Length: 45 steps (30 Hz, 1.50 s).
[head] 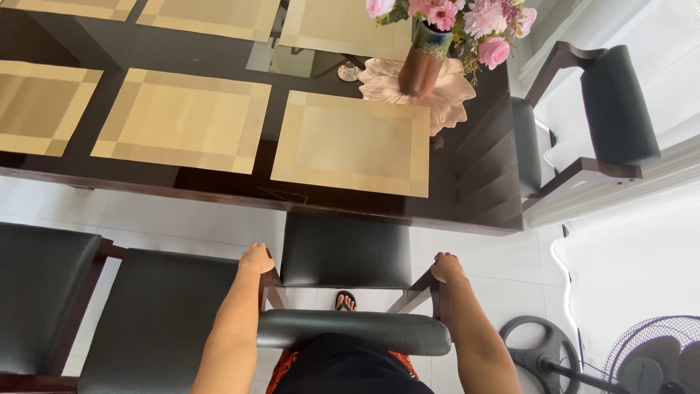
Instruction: Arranging place mats and aligning chairs at a dining table.
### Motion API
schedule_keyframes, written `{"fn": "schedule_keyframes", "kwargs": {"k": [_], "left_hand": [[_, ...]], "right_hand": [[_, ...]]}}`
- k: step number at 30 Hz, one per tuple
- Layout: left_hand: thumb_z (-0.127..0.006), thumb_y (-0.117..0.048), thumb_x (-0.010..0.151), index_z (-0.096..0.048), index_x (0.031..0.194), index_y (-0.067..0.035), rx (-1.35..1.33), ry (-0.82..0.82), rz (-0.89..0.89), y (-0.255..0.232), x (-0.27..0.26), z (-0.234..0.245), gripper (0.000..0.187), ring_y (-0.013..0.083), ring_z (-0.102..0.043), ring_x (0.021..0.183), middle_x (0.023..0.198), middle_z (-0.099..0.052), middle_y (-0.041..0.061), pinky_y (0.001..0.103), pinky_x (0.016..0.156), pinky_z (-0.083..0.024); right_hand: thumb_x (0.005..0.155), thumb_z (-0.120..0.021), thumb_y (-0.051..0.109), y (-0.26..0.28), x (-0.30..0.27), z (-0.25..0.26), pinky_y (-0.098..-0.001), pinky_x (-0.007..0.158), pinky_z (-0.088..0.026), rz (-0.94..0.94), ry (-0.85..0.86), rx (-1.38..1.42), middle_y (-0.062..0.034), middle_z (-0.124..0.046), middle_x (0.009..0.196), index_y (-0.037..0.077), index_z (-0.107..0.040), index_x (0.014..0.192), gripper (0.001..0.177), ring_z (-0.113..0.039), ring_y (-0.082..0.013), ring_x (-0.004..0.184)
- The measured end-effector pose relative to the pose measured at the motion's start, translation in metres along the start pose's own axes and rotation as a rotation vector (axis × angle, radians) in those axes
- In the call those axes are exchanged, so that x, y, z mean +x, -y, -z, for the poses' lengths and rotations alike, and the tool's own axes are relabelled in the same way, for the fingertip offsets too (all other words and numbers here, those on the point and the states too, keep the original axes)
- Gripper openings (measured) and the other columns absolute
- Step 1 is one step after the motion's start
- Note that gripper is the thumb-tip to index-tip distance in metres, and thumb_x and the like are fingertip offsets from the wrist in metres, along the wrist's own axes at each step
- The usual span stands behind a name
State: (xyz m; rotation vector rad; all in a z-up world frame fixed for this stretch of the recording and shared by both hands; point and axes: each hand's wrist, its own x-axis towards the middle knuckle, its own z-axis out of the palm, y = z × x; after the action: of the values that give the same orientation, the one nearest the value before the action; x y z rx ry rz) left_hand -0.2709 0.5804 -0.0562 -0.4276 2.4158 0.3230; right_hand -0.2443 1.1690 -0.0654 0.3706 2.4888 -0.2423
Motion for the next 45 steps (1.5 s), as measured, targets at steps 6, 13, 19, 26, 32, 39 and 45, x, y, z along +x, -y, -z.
{"fn": "schedule_keyframes", "kwargs": {"k": [6, 13, 19, 26, 32, 39, 45], "left_hand": [[-0.066, -0.016, 0.085, -0.049, 0.149, -0.007, -0.008, 0.04, 0.01, 0.045, -0.029, -0.029, 0.066, 0.041, -0.048, 0.14, 0.157, -0.044, 0.014, 0.046, 0.116, -0.045], [-0.065, -0.016, 0.085, -0.053, 0.144, -0.004, 0.003, 0.049, -0.02, 0.088, -0.081, -0.045, 0.061, 0.0398, -0.052, 0.138, 0.154, -0.048, 0.014, 0.044, 0.114, -0.048], [-0.064, -0.014, 0.086, -0.053, 0.143, -0.004, 0.014, 0.051, -0.038, 0.123, -0.123, -0.068, 0.059, 0.0403, -0.054, 0.136, 0.151, -0.049, 0.014, 0.046, 0.111, -0.05], [-0.063, -0.028, 0.092, -0.053, 0.145, -0.006, 0.07, 0.004, -0.107, 0.127, -0.159, -0.077, 0.058, 0.0422, -0.052, 0.135, 0.152, -0.049, 0.013, 0.047, 0.113, -0.047], [-0.064, -0.027, 0.091, -0.052, 0.147, -0.009, 0.136, 0.015, -0.155, 0.1, -0.167, -0.082, 0.06, 0.0422, -0.05, 0.137, 0.154, -0.047, 0.011, 0.048, 0.111, -0.048], [-0.064, -0.025, 0.09, -0.056, 0.142, -0.007, 0.154, 0.051, -0.173, 0.069, -0.19, -0.098, 0.056, 0.0398, -0.052, 0.138, 0.153, -0.049, 0.011, 0.048, 0.112, -0.049], [-0.064, -0.023, 0.088, -0.055, 0.141, -0.003, 0.16, -0.002, -0.233, 0.067, -0.192, -0.14, 0.057, 0.0413, -0.052, 0.136, 0.148, -0.051, 0.017, 0.048, 0.113, -0.045]], "right_hand": [[0.092, -0.065, 0.028, 0.012, -0.047, -0.021, -0.0436, 0.115, -0.046, -0.004, -0.068, -0.01, -0.006, -0.061, 0.143, 0.018, -0.068, 0.131, 0.04, -0.048, -0.0284, 0.142], [0.092, -0.065, 0.026, 0.023, -0.112, -0.048, -0.0459, 0.115, -0.043, -0.02, -0.095, 0.016, -0.0037, -0.057, 0.145, 0.018, -0.067, 0.13, 0.039, -0.043, -0.0252, 0.145], [0.093, -0.064, 0.026, 0.024, -0.178, -0.074, -0.0455, 0.115, -0.043, -0.052, -0.096, 0.02, -0.0041, -0.059, 0.144, 0.018, -0.067, 0.131, 0.039, -0.044, -0.0259, 0.144], [0.091, -0.064, 0.022, -0.002, -0.235, -0.11, -0.0453, 0.116, -0.041, -0.104, -0.102, 0.073, -0.0038, -0.058, 0.145, 0.018, -0.067, 0.131, 0.041, -0.043, -0.0253, 0.145], [0.091, -0.066, 0.026, -0.04, -0.263, -0.141, -0.0429, 0.116, -0.043, -0.171, -0.073, 0.1, -0.0038, -0.057, 0.145, 0.02, -0.067, 0.131, 0.041, -0.045, -0.0257, 0.144], [0.091, -0.067, 0.027, -0.086, -0.286, -0.149, -0.0426, 0.115, -0.044, -0.167, -0.13, 0.098, -0.0061, -0.059, 0.143, 0.017, -0.067, 0.131, 0.041, -0.046, -0.0277, 0.143], [0.09, -0.065, 0.025, -0.117, -0.292, -0.149, -0.0434, 0.115, -0.043, -0.192, -0.076, 0.085, -0.0046, -0.058, 0.144, 0.02, -0.068, 0.13, 0.04, -0.043, -0.0262, 0.144]]}}
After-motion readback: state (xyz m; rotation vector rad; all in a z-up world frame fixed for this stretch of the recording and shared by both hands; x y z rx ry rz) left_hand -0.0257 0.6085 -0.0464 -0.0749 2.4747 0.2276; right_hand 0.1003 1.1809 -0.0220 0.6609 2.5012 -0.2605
